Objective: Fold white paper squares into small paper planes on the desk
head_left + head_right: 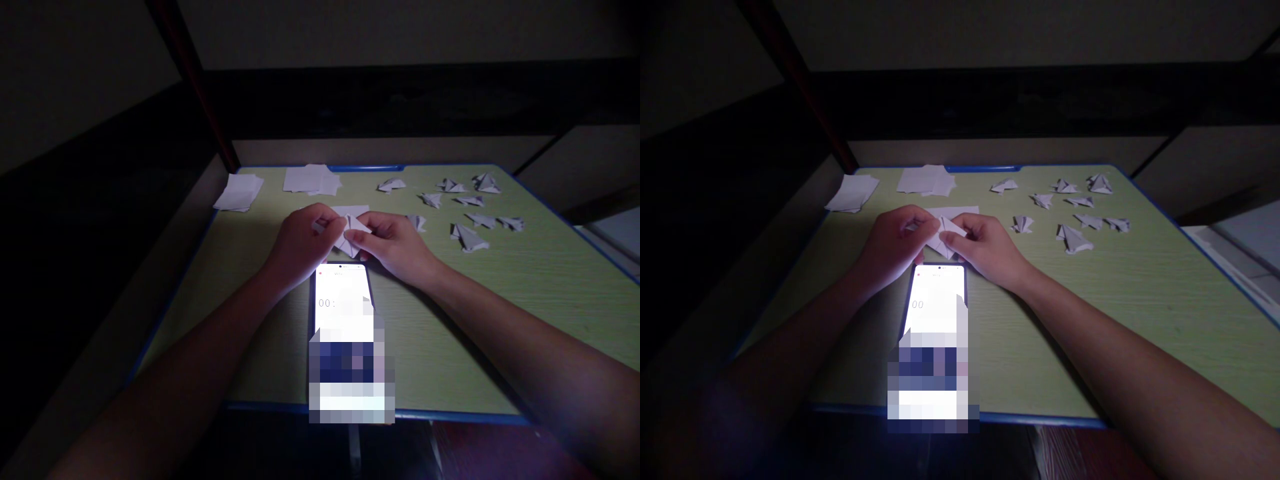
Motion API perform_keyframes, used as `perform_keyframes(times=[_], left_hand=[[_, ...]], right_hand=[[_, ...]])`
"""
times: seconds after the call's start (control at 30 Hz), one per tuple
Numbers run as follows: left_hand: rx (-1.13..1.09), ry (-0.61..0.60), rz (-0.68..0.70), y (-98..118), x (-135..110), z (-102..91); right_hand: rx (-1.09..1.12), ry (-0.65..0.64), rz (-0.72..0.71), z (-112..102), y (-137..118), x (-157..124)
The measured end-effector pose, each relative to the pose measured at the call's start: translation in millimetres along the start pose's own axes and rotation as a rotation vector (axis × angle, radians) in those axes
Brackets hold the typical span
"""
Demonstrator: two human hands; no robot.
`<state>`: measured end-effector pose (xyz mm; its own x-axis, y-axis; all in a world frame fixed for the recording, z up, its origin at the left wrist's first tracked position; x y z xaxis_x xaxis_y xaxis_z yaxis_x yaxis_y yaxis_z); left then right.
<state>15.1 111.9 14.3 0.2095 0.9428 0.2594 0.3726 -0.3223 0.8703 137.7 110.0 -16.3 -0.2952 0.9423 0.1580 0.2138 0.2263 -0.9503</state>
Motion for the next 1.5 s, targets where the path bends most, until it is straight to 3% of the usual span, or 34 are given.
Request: perform_keyframes(times=[1.23,1.5], left_hand=[[-0.062,-0.042,-0.015,1.4,-2.1,5.8],[0.059,-0.028,0.065,7.0,-1.1,3.6]], right_hand=[[-0.010,0.005,-0.002,-0.5,-2.1,-0.4],[-0.012,0.012,0.002,-1.6,-0.9,0.1]])
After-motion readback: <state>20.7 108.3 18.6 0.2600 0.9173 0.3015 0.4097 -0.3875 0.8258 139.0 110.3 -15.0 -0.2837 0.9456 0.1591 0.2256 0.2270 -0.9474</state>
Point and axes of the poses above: each hand's wrist, its own x-axis towards the middle knuckle, its own z-axis out of the palm, y = z × x, the point moved 10 cm from there along x, towards the middle knuckle, and after that the axes turned 5 degrees about -x, right-handed, at the moved point
